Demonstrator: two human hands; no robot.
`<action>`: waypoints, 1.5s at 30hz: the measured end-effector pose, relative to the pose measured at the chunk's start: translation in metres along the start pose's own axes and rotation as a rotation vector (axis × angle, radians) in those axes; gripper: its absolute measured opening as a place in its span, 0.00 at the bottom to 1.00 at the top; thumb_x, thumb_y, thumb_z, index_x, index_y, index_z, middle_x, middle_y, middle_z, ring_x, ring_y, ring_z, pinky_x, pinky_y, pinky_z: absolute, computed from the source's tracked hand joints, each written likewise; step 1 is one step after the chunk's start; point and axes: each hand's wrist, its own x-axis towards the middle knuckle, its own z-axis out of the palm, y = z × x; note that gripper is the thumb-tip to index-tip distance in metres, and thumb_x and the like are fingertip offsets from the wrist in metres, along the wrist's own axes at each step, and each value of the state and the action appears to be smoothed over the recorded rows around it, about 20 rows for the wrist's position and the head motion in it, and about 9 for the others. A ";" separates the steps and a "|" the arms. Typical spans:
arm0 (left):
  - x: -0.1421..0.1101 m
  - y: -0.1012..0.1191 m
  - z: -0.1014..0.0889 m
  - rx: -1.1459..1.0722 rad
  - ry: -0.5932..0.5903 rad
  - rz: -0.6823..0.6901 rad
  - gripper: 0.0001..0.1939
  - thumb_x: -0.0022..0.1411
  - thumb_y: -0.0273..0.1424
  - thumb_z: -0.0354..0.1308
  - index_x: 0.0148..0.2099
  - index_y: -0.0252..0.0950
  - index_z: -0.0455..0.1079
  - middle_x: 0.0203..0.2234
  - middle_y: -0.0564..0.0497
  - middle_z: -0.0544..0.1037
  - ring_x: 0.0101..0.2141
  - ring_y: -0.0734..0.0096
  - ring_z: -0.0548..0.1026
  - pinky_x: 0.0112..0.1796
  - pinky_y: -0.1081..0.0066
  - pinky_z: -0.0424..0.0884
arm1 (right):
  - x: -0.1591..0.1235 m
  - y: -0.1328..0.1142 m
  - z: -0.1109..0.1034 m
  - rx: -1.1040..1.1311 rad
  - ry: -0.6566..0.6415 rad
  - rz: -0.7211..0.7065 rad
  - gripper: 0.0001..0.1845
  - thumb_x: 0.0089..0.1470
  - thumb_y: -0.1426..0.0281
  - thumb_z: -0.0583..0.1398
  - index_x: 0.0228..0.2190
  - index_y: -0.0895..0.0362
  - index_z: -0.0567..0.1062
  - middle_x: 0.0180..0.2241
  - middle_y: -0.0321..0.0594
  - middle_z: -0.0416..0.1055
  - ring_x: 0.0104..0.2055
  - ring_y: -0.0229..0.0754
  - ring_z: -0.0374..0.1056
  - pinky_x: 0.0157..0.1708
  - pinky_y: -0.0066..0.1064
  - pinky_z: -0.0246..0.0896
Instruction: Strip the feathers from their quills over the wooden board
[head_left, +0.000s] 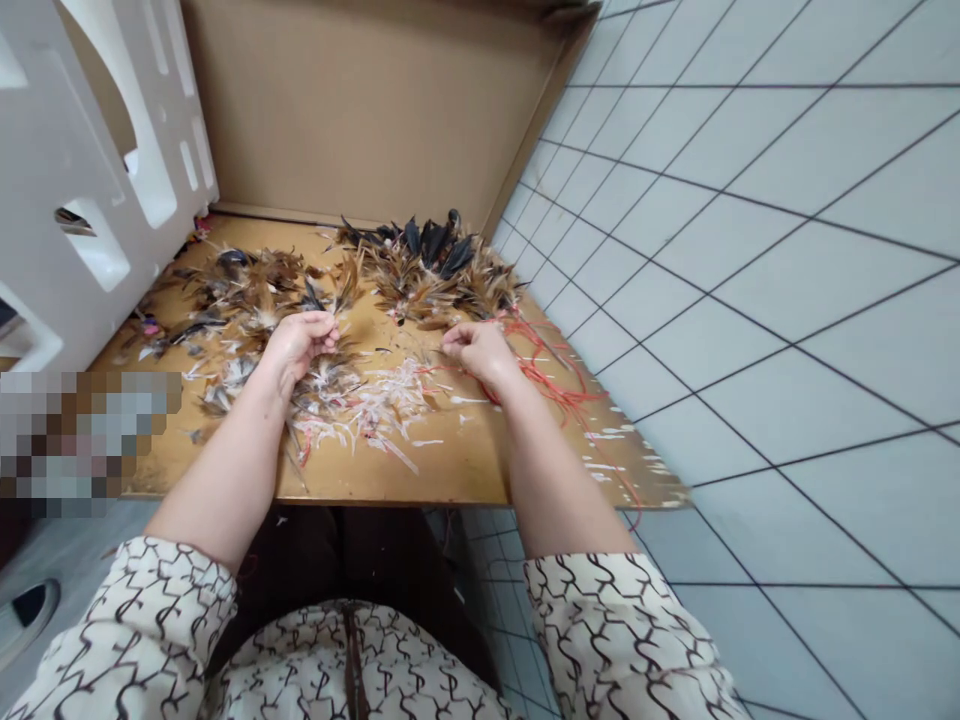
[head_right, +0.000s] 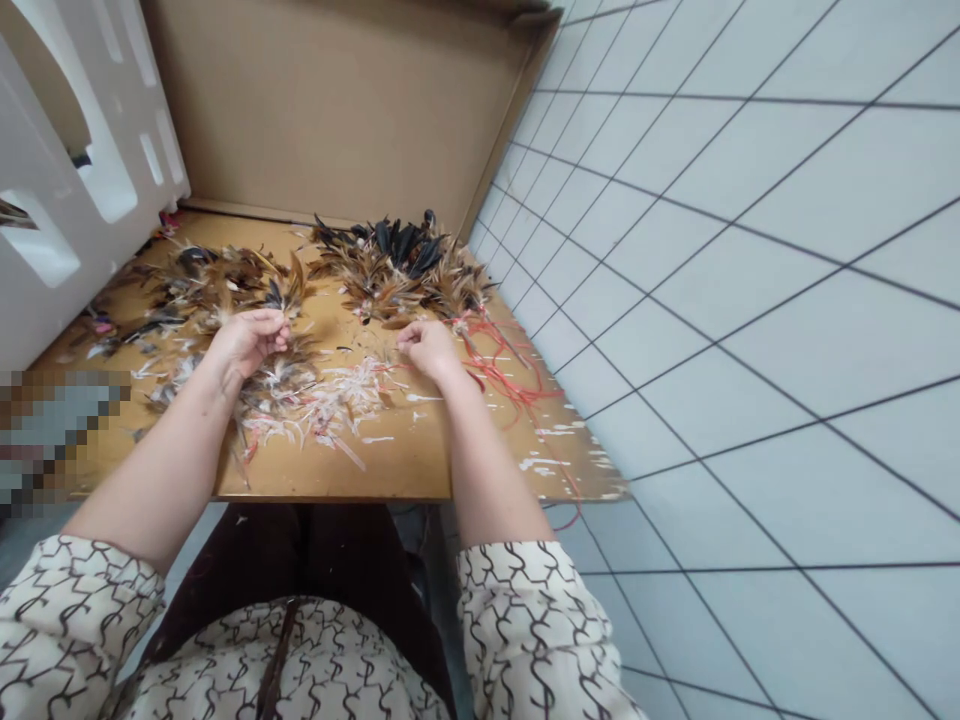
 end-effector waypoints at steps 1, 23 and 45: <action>0.000 0.000 0.000 -0.004 -0.006 0.004 0.06 0.42 0.19 0.58 0.19 0.30 0.66 0.12 0.54 0.68 0.14 0.82 0.63 0.18 0.79 0.64 | -0.003 0.003 -0.001 -0.083 -0.032 0.022 0.06 0.36 0.79 0.58 0.19 0.59 0.74 0.18 0.34 0.68 0.22 0.34 0.61 0.28 0.28 0.56; 0.000 -0.007 0.010 0.051 0.100 0.150 0.05 0.39 0.21 0.62 0.18 0.31 0.68 0.13 0.55 0.70 0.16 0.82 0.65 0.21 0.80 0.62 | -0.014 -0.077 0.090 -0.415 -0.068 -0.257 0.11 0.48 0.77 0.53 0.34 0.55 0.71 0.34 0.43 0.74 0.37 0.44 0.68 0.36 0.32 0.56; 0.001 0.000 0.006 -0.131 0.201 0.248 0.06 0.43 0.24 0.60 0.21 0.33 0.65 0.24 0.54 0.75 0.18 0.85 0.63 0.21 0.81 0.60 | -0.007 -0.055 0.087 1.120 -0.400 0.343 0.11 0.44 0.74 0.58 0.18 0.58 0.61 0.10 0.25 0.54 0.12 0.25 0.41 0.13 0.19 0.38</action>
